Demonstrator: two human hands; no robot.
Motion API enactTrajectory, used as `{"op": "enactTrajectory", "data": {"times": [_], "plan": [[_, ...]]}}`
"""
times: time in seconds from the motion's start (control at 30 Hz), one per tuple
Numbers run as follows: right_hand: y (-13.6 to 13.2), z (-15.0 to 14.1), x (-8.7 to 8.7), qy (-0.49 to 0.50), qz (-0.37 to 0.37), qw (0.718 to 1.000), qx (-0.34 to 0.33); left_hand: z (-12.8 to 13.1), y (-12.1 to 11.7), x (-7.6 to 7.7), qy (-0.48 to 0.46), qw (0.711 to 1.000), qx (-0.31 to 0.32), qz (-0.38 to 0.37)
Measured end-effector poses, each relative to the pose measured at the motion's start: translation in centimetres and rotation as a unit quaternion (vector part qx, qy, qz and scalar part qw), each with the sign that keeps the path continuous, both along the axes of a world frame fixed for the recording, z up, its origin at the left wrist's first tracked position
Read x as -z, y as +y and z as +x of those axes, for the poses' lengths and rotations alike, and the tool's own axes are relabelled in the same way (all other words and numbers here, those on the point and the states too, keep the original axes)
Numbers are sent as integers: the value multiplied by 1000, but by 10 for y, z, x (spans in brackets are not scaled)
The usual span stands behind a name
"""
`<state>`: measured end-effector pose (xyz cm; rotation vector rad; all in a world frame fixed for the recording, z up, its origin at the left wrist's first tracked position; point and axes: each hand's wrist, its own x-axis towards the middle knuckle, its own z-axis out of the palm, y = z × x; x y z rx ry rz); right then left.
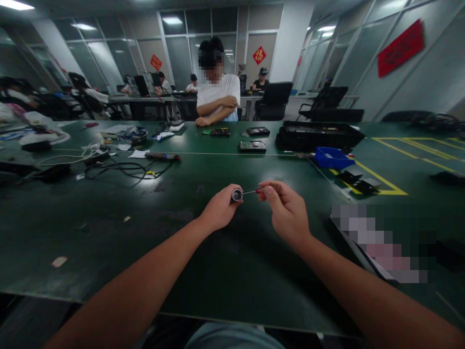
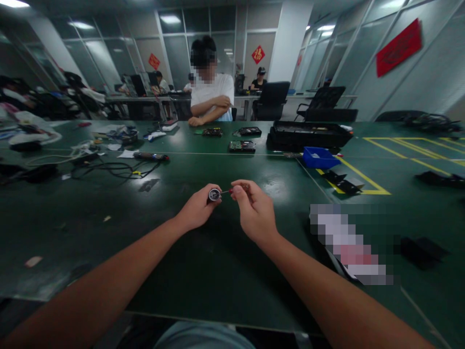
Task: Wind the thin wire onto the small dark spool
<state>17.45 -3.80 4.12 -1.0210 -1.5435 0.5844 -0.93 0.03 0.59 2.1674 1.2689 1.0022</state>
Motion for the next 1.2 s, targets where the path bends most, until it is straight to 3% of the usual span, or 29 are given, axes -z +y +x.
{"op": "enactTrajectory", "data": {"times": [0.07, 0.17, 0.3, 0.43, 0.63, 0.97, 1.2], "plan": [[8, 0, 3, 101, -53, 993, -9, -1, 0, -1, 0, 1000, -7, -3], [21, 2, 7, 236, -138, 961, -32, -2, 0, -3, -5, 1000, -14, 3], [25, 4, 9, 264, -137, 954, -29, -1, 0, -4, 2, 1000, -24, 3], [18, 2, 7, 196, -86, 977, 0, -1, 1, -2, 6, 1000, -25, -1], [8, 3, 0, 13, -8, 998, 57, -2, 2, 1, 13, 1000, -21, 3], [-1, 5, -10, -174, 74, 978, 91, -2, 1, 1, 54, 998, -4, -10], [2, 8, -13, -219, 81, 966, 109, -3, 3, 4, 52, 999, -1, 0]]}}
